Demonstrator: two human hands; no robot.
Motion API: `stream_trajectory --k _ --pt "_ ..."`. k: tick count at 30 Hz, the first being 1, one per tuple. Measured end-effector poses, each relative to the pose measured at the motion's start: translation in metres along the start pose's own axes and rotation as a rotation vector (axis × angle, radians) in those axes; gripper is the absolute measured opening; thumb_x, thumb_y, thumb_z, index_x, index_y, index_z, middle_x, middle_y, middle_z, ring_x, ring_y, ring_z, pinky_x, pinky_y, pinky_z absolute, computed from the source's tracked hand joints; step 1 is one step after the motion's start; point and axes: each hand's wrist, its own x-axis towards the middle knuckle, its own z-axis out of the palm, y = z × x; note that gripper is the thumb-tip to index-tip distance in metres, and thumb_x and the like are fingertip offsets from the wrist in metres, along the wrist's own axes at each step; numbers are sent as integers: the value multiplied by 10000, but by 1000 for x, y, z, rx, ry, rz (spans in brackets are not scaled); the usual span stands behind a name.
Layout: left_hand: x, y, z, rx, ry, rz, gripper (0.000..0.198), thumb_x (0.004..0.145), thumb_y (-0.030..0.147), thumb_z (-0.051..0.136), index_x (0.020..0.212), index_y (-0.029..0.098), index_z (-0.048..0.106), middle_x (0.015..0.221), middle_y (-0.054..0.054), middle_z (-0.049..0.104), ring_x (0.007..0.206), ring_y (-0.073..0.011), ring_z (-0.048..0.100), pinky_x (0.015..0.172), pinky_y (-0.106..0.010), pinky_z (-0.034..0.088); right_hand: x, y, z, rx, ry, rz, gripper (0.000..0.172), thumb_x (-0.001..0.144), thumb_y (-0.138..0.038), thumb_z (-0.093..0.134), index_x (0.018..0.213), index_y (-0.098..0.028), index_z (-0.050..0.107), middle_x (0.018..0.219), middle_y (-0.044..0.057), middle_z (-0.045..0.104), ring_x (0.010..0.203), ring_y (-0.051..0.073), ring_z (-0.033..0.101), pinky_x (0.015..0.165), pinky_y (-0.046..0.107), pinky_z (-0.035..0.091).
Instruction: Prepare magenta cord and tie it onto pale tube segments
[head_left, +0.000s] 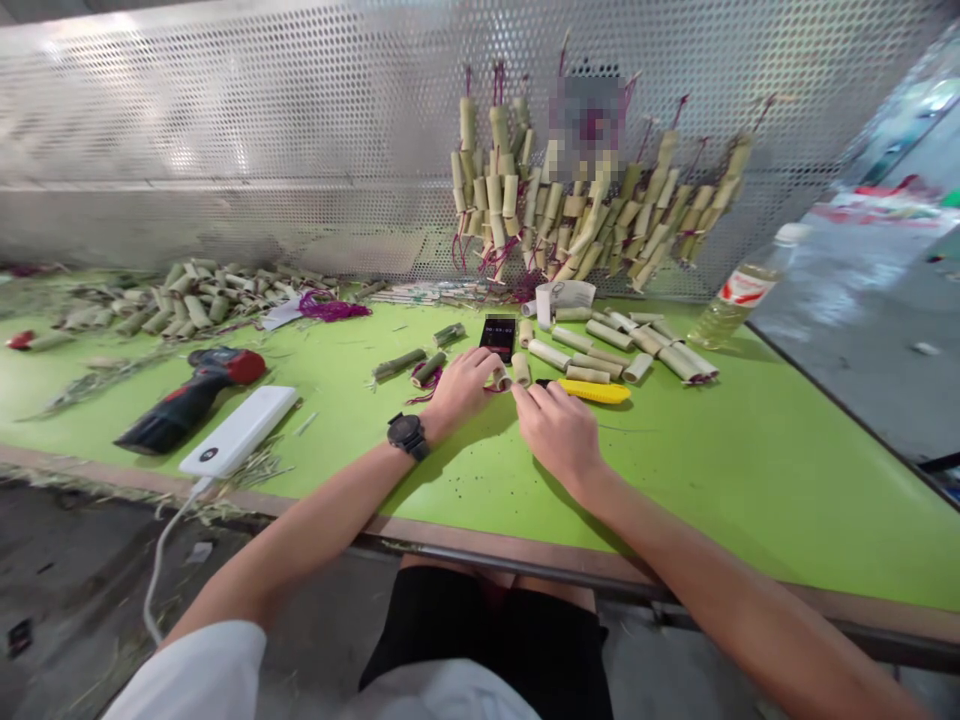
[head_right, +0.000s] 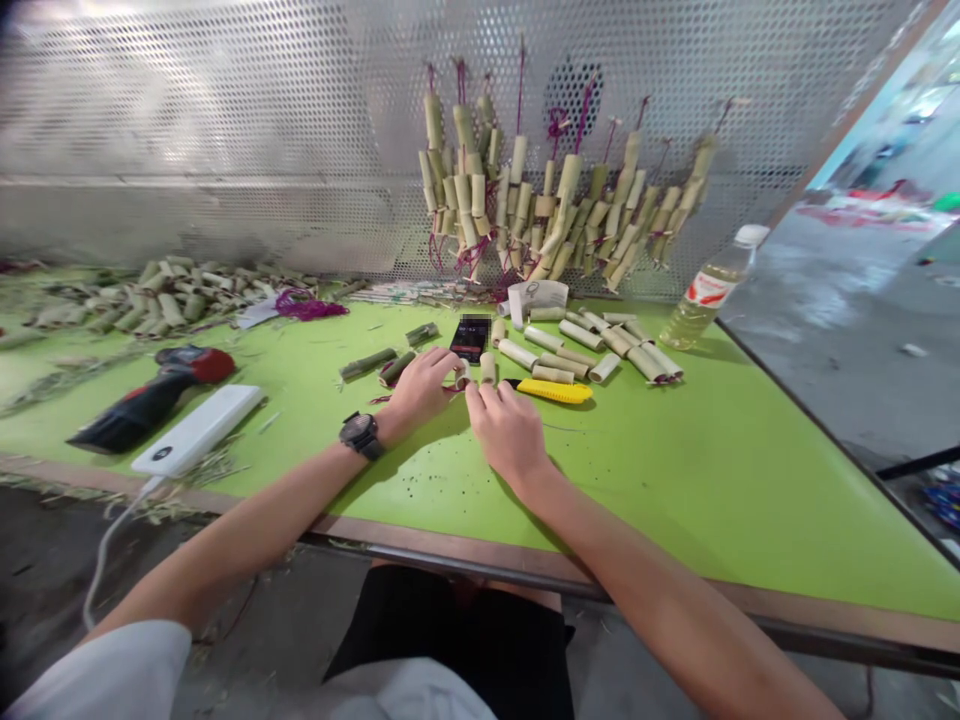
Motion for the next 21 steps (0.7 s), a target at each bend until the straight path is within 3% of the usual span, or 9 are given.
stream_trajectory --k 10,16,21 --pt "-1 -1 2 23 -1 1 162 876 47 644 966 182 635 999 -83 705 969 -248 656 817 -357 518 3 0 -4 2 47 -13 277 1011 -46 546 1103 -121 797 800 56 777 728 163 616 593 306 354" --pt "0 -1 2 -5 2 -11 161 878 53 656 957 193 641 985 -71 699 956 -241 646 799 -348 508 3 1 -4 17 -23 16 295 1005 -44 538 1119 -137 794 810 70 772 744 174 613 596 315 350" --pt "1 -1 -1 2 -36 -14 132 900 78 651 981 182 658 1035 -84 724 1004 -254 650 843 -368 520 3 1 -4 -2 12 -6 288 1007 -41 541 1108 -121 799 817 66 782 732 162 630 591 301 374"
